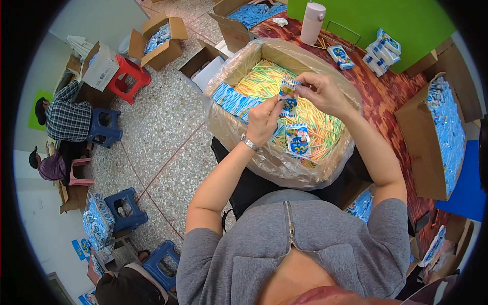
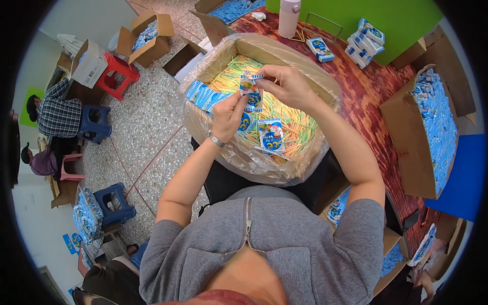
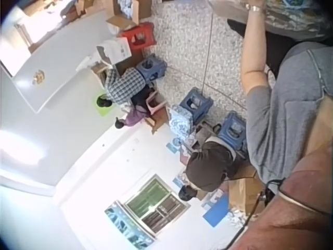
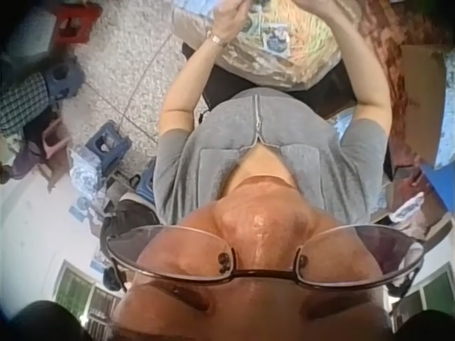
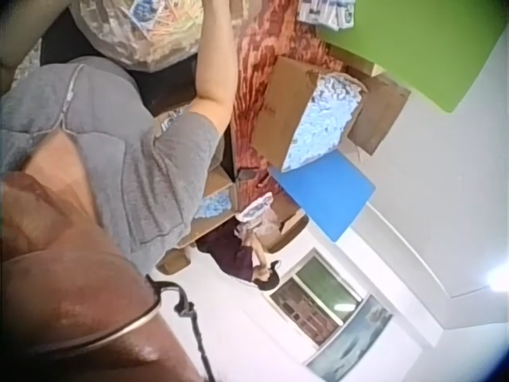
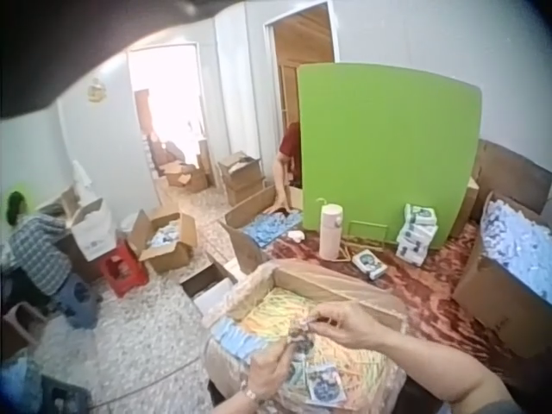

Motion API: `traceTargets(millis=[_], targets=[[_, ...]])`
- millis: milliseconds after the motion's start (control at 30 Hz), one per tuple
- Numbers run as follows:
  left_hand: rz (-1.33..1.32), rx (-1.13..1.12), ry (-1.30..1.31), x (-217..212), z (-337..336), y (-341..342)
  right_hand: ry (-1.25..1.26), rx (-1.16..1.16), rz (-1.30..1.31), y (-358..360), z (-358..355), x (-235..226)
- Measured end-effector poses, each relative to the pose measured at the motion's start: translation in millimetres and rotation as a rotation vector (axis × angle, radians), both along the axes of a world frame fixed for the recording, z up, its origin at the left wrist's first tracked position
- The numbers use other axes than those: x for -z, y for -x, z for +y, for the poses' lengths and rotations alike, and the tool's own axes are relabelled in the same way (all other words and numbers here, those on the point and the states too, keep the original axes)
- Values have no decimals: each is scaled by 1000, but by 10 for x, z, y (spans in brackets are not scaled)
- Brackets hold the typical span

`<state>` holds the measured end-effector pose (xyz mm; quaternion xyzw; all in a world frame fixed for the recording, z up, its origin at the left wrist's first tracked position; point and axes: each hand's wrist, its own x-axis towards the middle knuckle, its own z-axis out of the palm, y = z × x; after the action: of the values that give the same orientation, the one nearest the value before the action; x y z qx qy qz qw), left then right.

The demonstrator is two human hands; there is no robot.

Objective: Pack small blue packets into a cardboard box containing shredded paper material.

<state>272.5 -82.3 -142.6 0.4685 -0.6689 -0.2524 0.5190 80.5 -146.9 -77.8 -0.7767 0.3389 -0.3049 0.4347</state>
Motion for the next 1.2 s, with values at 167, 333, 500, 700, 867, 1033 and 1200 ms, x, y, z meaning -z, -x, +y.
traceTargets(millis=[167,333,500,700,867,1033,1200], targets=[[1,-135,-42,24,132,-122,191,136,8,-115,48,51],[169,-385,81,-42,240,-406,133,9,62,-205,22,309],[-15,-205,264,-88,346,-338,169,-76,238,-536,48,828],[-320,144,212,109,312,-148,141,-12,187,-410,6,946],[-558,76,42,204,279,-211,233,-125,803,178,157,822],[-636,94,-13,178,229,-179,95,-136,825,214,218,848],[-712,99,-122,94,200,-149,668,-147,789,354,279,998]])
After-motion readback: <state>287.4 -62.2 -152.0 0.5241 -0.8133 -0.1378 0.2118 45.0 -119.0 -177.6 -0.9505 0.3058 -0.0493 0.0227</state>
